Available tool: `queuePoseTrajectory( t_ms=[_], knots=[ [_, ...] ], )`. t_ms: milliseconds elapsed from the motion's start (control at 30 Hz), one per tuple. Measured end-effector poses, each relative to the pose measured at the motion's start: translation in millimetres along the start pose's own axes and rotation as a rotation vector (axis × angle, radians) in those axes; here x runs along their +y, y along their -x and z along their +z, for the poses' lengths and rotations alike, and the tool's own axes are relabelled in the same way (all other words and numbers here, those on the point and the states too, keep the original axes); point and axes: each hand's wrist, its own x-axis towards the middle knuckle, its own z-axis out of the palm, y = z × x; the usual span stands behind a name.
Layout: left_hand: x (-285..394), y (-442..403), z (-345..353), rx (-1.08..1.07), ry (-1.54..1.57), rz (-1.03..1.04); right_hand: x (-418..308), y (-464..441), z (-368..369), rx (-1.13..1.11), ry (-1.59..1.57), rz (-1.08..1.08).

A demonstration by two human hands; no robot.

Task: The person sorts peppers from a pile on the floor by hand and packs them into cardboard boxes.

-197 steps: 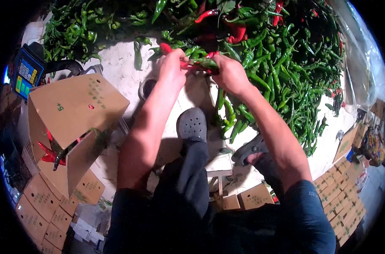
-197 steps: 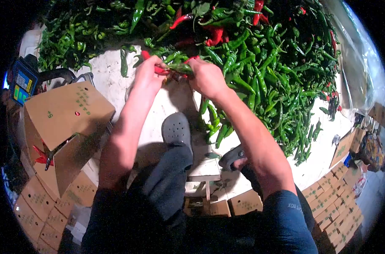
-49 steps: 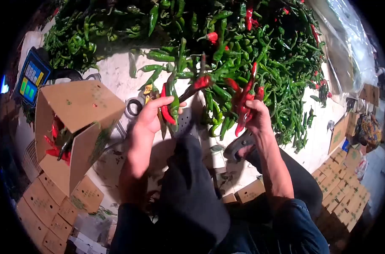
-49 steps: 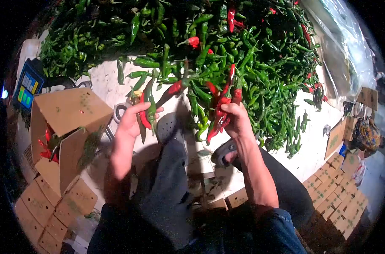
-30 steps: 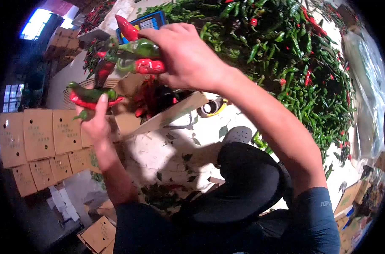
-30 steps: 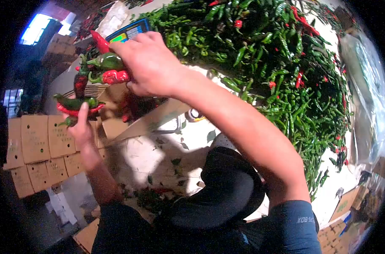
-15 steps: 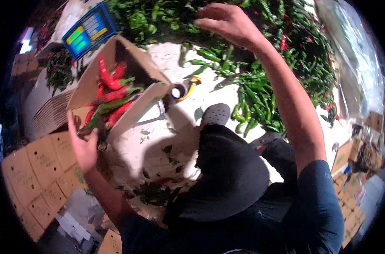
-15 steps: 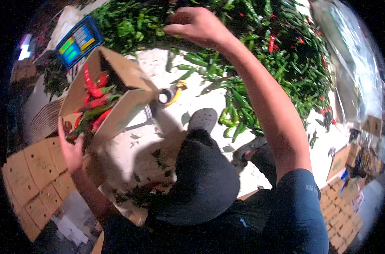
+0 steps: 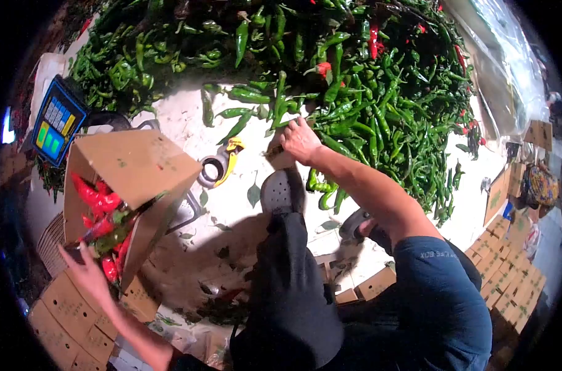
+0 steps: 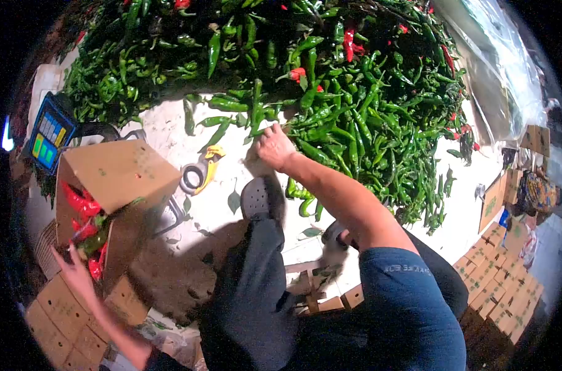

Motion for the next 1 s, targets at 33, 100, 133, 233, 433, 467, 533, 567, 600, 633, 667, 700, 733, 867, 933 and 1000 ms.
queuePoseTrajectory(
  t_ms=[33,100,133,233,433,467,533,567,600,633,667,700,733,867,933,1000],
  knots=[
    [-38,-9,-12,0.091,-0.245,0.223,3,8,9,0.080,-0.141,0.001],
    [29,12,-46,0.345,-0.074,0.157,16,29,4,0.124,-0.585,0.176],
    [85,26,-56,0.441,-0.013,0.187,28,36,-2,0.242,-0.614,0.336],
    [174,80,-29,0.277,0.358,0.671,78,34,-48,0.551,-0.488,0.545],
    [329,81,261,-1.025,1.111,-0.236,132,-6,-33,0.450,-0.244,0.658],
    [340,68,306,-0.934,1.109,-0.268,128,4,-31,0.447,-0.272,0.678],
    [366,38,354,-0.793,1.155,-0.371,122,26,-20,0.439,-0.340,0.720],
    [377,29,369,-0.754,1.200,-0.437,120,44,-20,0.429,-0.382,0.739],
    [389,22,368,-0.614,1.133,-0.361,121,62,-12,0.566,-0.496,0.746],
    [401,16,368,-0.479,1.059,-0.284,121,81,-1,0.703,-0.612,0.754],
    [401,5,395,-0.537,1.075,-0.388,121,98,9,0.769,-0.807,0.889],
    [405,3,394,-0.509,1.196,-0.383,122,115,17,0.834,-1.003,1.024],
    [404,1,391,-0.513,1.185,-0.328,123,134,22,0.937,-1.150,1.055],
    [385,17,372,-0.704,1.258,-0.241,101,199,-16,0.896,-1.805,1.298],
    [365,38,353,-0.809,1.247,-0.298,94,220,-12,0.876,-2.043,1.221],
    [340,75,331,-0.924,1.208,-0.436,94,229,-20,0.782,-2.196,1.116]
  ],
)
